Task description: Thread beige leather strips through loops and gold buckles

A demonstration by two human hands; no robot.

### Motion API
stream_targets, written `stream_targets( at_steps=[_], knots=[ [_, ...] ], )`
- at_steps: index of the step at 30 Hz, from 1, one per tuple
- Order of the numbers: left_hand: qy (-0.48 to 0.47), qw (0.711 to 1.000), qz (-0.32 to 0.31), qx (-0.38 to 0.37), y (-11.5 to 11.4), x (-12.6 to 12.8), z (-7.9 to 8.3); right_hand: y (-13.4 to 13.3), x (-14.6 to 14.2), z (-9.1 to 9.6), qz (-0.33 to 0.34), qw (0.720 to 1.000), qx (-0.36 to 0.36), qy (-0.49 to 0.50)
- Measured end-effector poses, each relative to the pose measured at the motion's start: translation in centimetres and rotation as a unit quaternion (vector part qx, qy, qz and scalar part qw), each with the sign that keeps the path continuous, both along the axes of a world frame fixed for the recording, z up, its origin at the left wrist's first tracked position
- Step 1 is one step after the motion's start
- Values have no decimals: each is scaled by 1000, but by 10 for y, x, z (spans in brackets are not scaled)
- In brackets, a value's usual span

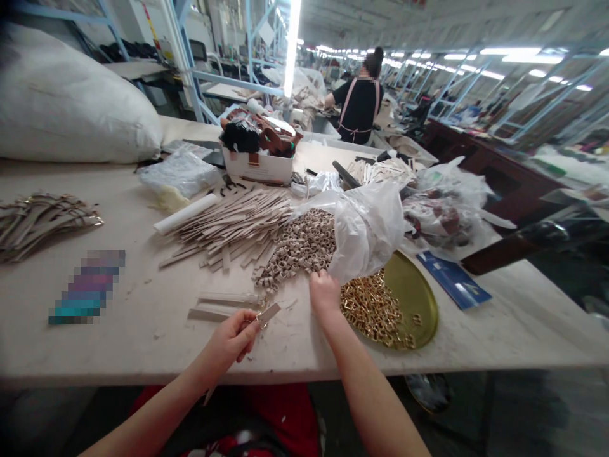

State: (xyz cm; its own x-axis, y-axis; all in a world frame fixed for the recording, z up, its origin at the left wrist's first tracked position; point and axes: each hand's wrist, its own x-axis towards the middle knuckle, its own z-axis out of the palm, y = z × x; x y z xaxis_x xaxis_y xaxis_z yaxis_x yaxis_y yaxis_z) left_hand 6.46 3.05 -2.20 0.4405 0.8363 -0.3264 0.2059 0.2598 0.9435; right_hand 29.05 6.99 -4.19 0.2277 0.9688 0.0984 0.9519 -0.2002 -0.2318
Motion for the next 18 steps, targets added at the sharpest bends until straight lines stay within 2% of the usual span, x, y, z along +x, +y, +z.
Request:
stream_targets(
  at_steps=[7, 13, 15, 16, 18],
  knots=[
    [-34, 999, 27, -31, -7, -5, 2, -22, -20, -18, 50, 996, 11, 75],
    [-22, 999, 24, -9, -15, -10, 3, -40, -46, -6, 54, 976, 50, 206],
    [-5, 999, 34, 18, -17, -13, 5, -47, -59, 2, 65, 945, 43, 317],
    [6, 999, 42, 35, -18, -15, 6, -50, -65, 6, 67, 916, 36, 393],
    [31, 995, 57, 71, -19, -18, 8, -57, -76, 16, 55, 839, 17, 542]
  ],
)
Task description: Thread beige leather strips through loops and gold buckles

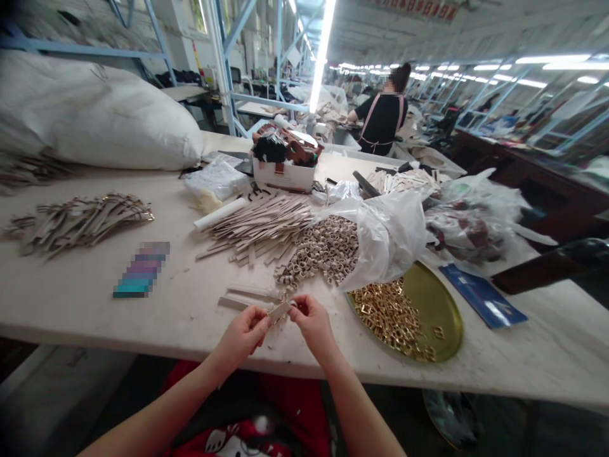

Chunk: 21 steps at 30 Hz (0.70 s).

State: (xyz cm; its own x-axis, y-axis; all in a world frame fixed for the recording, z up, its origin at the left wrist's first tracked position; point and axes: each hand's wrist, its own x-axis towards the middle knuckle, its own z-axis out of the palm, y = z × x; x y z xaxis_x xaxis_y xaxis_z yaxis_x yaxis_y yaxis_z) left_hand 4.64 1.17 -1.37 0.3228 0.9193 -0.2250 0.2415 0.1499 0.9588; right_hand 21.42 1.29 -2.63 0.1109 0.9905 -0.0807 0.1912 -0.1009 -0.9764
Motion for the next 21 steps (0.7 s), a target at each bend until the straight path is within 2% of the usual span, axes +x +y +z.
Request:
stream_targets(
  at_steps=[3, 8, 17, 21],
  knots=[
    [39, 998, 16, 51, -1, -4, 2, -9, -10, 11, -2, 989, -53, 137],
    [72, 994, 21, 80, -3, -8, -2, -17, -14, 16, -18, 960, -120, 252],
    [61, 994, 25, 83, -7, -4, 4, -16, -12, 8, -66, 979, -89, 171],
    [71, 994, 11, 82, -8, -4, 0, -16, -8, 3, -53, 986, -69, 141]
  ],
)
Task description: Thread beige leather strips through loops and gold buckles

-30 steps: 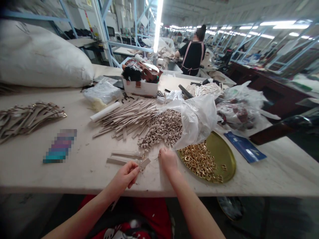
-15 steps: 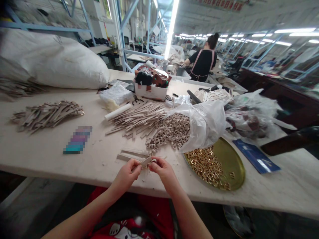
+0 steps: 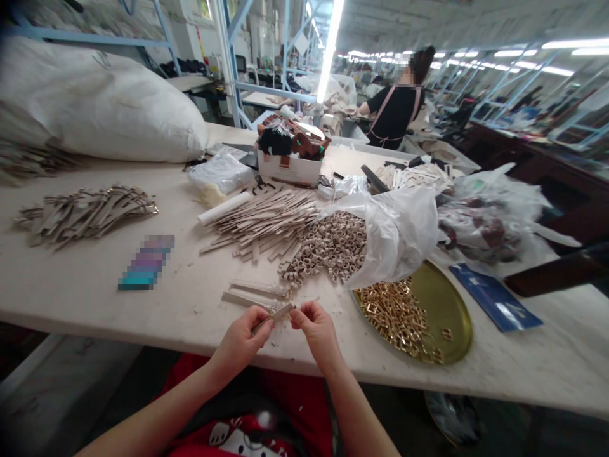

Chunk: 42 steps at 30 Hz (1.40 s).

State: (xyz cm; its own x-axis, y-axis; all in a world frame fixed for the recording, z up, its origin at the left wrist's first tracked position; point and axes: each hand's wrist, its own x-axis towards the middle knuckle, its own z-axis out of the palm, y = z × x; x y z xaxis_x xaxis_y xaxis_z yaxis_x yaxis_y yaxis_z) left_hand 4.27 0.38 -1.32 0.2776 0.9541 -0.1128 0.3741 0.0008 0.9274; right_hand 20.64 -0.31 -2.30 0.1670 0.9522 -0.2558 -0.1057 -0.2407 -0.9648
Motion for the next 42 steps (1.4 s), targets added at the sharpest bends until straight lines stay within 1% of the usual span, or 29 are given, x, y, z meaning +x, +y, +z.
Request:
stream_targets(
  at_steps=[3, 5, 7, 12, 17, 19, 23, 26, 29, 33, 35, 37, 39, 40, 42],
  knots=[
    [29, 999, -22, -9, 0, -1, -3, -3, 3, -4, 14, 998, 28, -49],
    [39, 998, -37, -12, 2, -2, -3, -4, 4, -7, 3, 996, 52, -67],
    [36, 998, -51, -12, 3, -2, -2, -6, 4, -8, -3, 997, 58, -51],
    [-2, 997, -62, -43, 7, 0, 2, -5, 1, -2, 46, 999, 21, 12],
    [-54, 994, -55, -71, 4, 0, 2, -11, -10, 3, 24, 999, 35, 32],
    [-71, 992, -57, -89, 2, 0, 2, -17, -16, 3, 22, 998, 54, 16],
    [-81, 991, -46, -94, -3, 0, 5, -26, -25, 3, 3, 991, 104, -87],
    [-84, 992, -31, -94, -4, 0, 5, -30, -27, 5, 19, 986, 124, -111],
    [-92, 990, -31, -102, -4, -1, 4, -33, -28, 7, 31, 990, 126, -59],
    [-87, 990, -34, -105, -8, -2, 6, -34, -32, 7, 9, 998, 56, 20],
    [-83, 991, -34, -95, -10, -3, 10, -34, -35, 5, 18, 997, 15, 80],
    [-85, 991, -46, -88, -12, -5, 15, -34, -36, 3, 59, 984, -36, 163],
    [-91, 989, -72, -89, -12, -6, 19, -33, -36, 1, 98, 962, -81, 240],
    [-93, 988, -86, -92, -12, -7, 21, -33, -36, 1, 105, 952, -98, 271],
    [-85, 986, -109, -92, -12, -7, 22, -33, -35, 0, 90, 938, -121, 313]
  ],
)
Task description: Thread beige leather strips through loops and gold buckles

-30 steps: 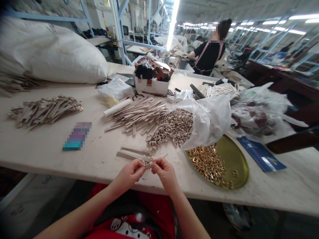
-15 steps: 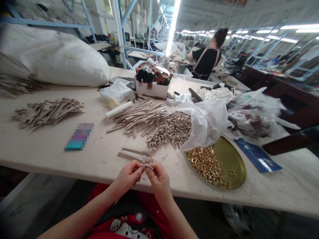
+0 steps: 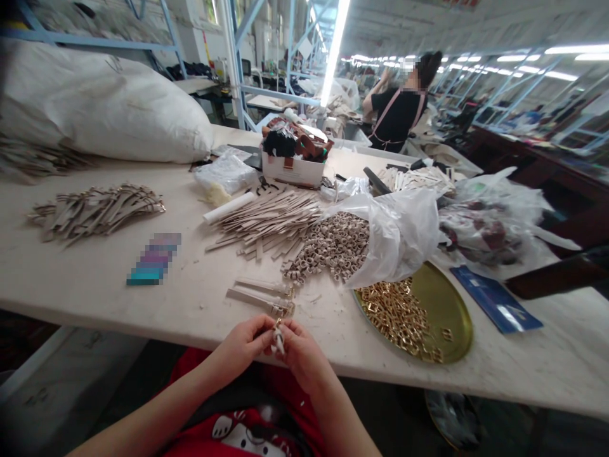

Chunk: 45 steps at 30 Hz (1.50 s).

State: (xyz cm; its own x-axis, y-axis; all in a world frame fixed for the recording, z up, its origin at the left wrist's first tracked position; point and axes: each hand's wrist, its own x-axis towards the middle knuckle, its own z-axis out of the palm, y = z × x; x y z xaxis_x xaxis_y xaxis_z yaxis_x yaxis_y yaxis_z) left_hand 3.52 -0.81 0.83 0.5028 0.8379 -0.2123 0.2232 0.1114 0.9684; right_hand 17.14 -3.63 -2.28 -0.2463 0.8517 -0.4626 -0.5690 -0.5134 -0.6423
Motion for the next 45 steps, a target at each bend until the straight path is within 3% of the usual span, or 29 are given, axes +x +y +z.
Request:
stream_targets(
  at_steps=[4, 9, 14, 17, 20, 22, 24, 28, 37, 42, 45],
  knots=[
    [51, 999, 3, 4, 4, 0, -8, 1, 1, -1, -27, 999, -19, -7],
    [109, 993, -21, -33, 8, 1, -17, 6, 7, -5, -46, 988, 61, -134],
    [25, 996, -34, -80, 8, 2, -12, 12, 11, -9, -110, 914, 142, -364],
    [19, 995, -33, -92, 9, 2, -9, 12, 10, -8, -127, 883, 154, -425],
    [47, 996, -41, -70, 12, -1, -11, 12, 11, -4, -117, 920, 127, -351],
    [48, 995, -48, -75, 12, -2, -12, 11, 12, 0, -85, 958, 97, -257],
    [52, 994, -49, -80, 11, -4, -13, 9, 13, 5, -43, 974, 86, -207],
    [70, 996, -47, -42, 8, -6, -8, 4, 14, 9, -5, 964, 103, -246],
    [100, 994, -43, 21, 0, -16, 5, -5, 10, 0, -18, 959, 127, -253],
    [93, 994, -46, 17, -5, -14, 2, -13, 8, -1, -26, 906, 184, -381],
    [115, 991, -57, 32, -5, -14, 1, -18, 10, -4, 3, 900, 193, -391]
  ],
)
